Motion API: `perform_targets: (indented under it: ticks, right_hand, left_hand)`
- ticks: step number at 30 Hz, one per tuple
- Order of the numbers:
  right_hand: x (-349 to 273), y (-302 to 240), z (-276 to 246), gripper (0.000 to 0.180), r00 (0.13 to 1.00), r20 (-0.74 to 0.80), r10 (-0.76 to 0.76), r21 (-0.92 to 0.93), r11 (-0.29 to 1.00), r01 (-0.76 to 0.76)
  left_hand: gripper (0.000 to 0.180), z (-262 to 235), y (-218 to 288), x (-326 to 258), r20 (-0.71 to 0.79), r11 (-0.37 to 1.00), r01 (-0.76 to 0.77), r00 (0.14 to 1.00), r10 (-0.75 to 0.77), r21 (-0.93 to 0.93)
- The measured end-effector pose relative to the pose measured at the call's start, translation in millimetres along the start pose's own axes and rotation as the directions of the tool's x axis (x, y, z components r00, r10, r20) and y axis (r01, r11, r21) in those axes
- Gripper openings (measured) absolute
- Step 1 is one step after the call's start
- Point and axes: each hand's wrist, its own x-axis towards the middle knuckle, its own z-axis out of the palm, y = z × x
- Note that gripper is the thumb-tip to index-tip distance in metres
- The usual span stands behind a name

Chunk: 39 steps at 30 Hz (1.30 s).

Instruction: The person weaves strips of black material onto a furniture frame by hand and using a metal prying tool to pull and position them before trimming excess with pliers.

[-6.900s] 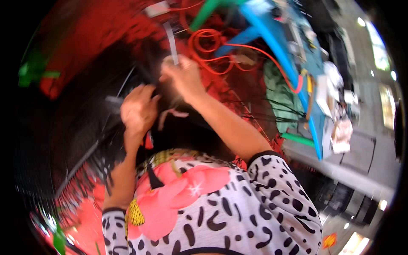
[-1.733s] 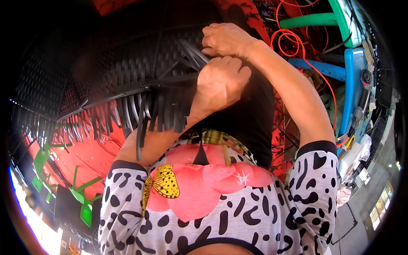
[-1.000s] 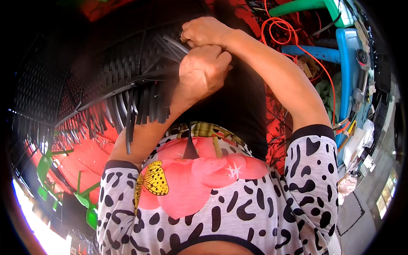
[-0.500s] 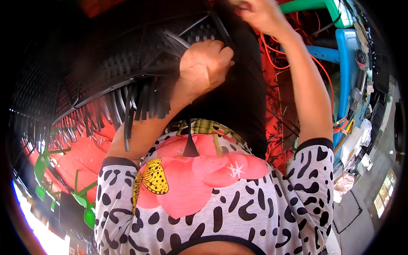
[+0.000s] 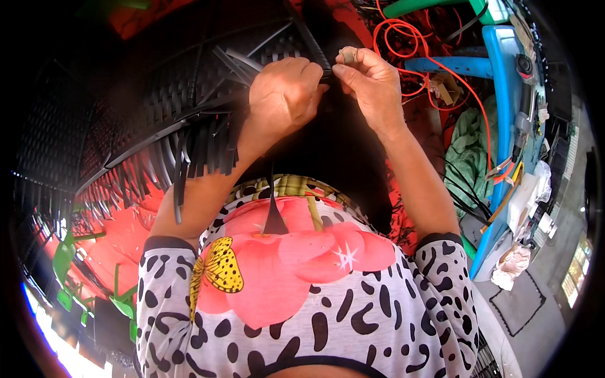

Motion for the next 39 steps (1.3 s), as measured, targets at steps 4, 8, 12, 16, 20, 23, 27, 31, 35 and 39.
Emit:
perform_targets:
  ticks: [4, 8, 12, 16, 20, 23, 27, 31, 35, 39]
  right_hand:
    - [-0.3, -5.9, 6.9, 0.008, 0.991, -0.078, 0.111, 0.131, 0.986, -0.1]
    - [3.1, -10.2, 1.0, 0.006, 0.977, -0.034, 0.209, 0.128, 0.971, -0.203]
    - [9.8, -21.2, 0.1, 0.005, 0.964, -0.039, 0.264, -0.057, 0.962, -0.266]
    - [9.1, -19.6, -3.4, 0.007, 0.957, -0.018, 0.289, -0.238, 0.929, -0.284]
    - [3.1, -12.4, -7.6, 0.012, 0.978, -0.015, 0.207, -0.443, 0.876, -0.192]
    - [-0.8, -15.2, 2.9, 0.015, 0.981, -0.05, 0.187, -0.428, 0.883, -0.191]
    - [-9.0, -13.4, 7.2, 0.017, 0.994, -0.109, -0.003, -0.529, 0.847, -0.055]
    - [-15.0, -8.4, 3.7, 0.016, 0.964, -0.083, -0.252, -0.633, 0.761, 0.144]
    - [-19.4, -9.7, 2.8, 0.015, 0.96, -0.057, -0.275, -0.645, 0.744, 0.175]
    - [-19.4, -3.0, -5.4, 0.016, 0.938, -0.045, -0.345, -0.634, 0.735, 0.24]
  left_hand:
    - [0.023, 0.1, 2.7, -0.2, -0.038, 1.0, 0.022, 0.999, -0.022, -0.017]
    - [0.024, 0.2, 4.0, -0.6, -0.05, 0.999, 0.039, 0.998, -0.041, -0.035]
    - [0.025, 1.6, 4.1, -2.7, -0.069, 0.997, 0.052, 0.996, -0.055, -0.051]
    - [0.026, 2.1, 5.7, -3.8, -0.072, 0.997, 0.049, 0.996, -0.053, -0.054]
    - [0.026, 1.0, 5.1, -4.0, -0.071, 0.999, 0.026, 0.997, -0.029, -0.042]
    - [0.026, 4.0, 0.4, -4.5, -0.086, 0.999, 0.029, 0.996, -0.033, -0.045]
    - [0.025, 4.5, 7.0, -1.7, -0.081, 0.999, 0.032, 0.996, -0.035, -0.028]
    - [0.023, 8.5, 14.8, 0.2, -0.058, 0.998, 0.046, 0.997, -0.048, -0.037]
    - [0.017, 16.5, 15.6, -0.1, -0.076, 1.0, 0.026, 0.997, -0.028, -0.017]
    - [0.013, 20.0, 19.6, 1.3, -0.107, 1.0, 0.015, 0.994, -0.016, -0.011]
